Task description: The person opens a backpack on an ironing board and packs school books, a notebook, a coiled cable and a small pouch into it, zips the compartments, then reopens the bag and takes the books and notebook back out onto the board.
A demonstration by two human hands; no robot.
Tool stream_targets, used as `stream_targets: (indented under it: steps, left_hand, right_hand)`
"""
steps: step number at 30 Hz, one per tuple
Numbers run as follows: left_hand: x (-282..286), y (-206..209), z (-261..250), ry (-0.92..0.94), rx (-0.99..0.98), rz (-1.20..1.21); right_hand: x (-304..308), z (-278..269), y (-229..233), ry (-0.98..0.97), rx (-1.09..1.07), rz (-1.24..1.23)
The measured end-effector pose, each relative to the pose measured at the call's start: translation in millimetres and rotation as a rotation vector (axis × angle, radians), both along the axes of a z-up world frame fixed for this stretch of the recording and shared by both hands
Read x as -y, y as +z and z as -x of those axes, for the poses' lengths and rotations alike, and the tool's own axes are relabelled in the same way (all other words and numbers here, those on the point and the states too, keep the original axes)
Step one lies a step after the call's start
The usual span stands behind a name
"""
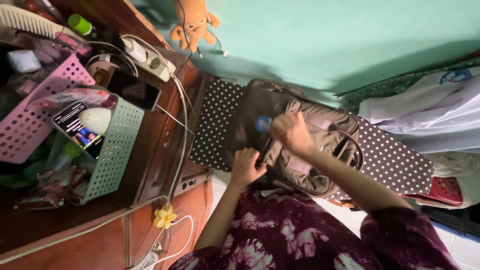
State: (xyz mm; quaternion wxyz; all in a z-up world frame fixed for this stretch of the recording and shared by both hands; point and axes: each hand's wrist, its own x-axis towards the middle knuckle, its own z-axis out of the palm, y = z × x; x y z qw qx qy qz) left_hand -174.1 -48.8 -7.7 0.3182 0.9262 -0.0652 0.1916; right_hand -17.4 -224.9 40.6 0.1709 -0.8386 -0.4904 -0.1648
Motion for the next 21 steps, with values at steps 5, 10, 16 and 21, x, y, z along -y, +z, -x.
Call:
stream_targets:
  steps: [5, 10, 16, 21]
  left_hand:
    - [-47.9, 22.1, -22.8, 0.247, 0.043, -0.052]
    - [-45.4, 31.0, -96.5, -0.071, -0.03, -0.028]
    - [-10.0, 18.5, -151.4, -0.088, -0.09, -0.195]
    - [-3.5, 13.7, -147.2, -0.014, -0.134, -0.334]
  right_hand:
    - [12.8, 60.9, -0.6, 0.192, -0.019, -0.043]
    - [1.6, 94.8, -3.4, 0.312, -0.315, 0.398]
    - [19.4, -29.2, 13.3, 0.165, -0.98, 0.3]
    - [-10.1, -153.1, -5.4, -0.237, -0.747, 0.161]
